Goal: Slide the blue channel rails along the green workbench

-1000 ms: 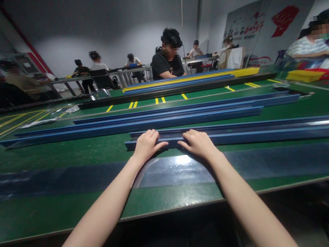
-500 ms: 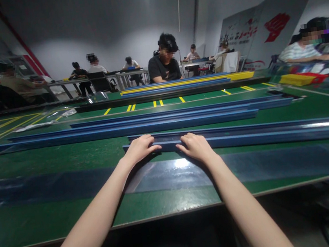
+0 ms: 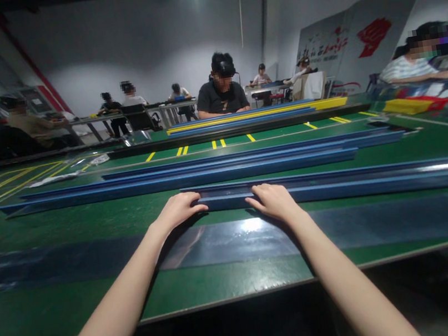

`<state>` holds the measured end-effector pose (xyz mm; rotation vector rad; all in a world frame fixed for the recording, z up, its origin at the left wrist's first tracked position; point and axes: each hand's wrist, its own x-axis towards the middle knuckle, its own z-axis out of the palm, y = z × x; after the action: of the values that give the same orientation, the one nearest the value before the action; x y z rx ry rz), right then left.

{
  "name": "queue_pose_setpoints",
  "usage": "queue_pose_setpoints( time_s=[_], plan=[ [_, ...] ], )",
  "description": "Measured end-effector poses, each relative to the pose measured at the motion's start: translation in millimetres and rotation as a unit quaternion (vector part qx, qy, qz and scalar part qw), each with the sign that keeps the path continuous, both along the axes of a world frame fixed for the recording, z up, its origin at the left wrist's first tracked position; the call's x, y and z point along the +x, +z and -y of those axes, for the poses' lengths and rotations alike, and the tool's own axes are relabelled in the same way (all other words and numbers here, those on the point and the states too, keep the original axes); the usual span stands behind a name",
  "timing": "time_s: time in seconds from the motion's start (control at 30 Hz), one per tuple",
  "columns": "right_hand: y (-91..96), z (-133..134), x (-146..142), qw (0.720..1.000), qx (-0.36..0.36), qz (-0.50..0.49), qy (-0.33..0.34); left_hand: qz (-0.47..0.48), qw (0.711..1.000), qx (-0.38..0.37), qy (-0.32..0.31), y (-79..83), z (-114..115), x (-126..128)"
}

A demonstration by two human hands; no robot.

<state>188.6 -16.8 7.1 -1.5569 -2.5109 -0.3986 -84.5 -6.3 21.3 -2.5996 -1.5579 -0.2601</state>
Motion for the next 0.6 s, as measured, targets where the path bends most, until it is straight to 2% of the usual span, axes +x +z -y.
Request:
queue_pose_setpoints(
  time_s=[0.3,0.6],
  plan=[
    [8.6,-7,-17,0.998,-0.02,0.045,0.031,0.027,1.0,0.005,0.012,-4.0,1,-11],
    [16.7,-13,-49,0.995,-0.046,0.027,0.084,0.021,1.0,0.011,0.015,-8.8,2,-11]
  ],
)
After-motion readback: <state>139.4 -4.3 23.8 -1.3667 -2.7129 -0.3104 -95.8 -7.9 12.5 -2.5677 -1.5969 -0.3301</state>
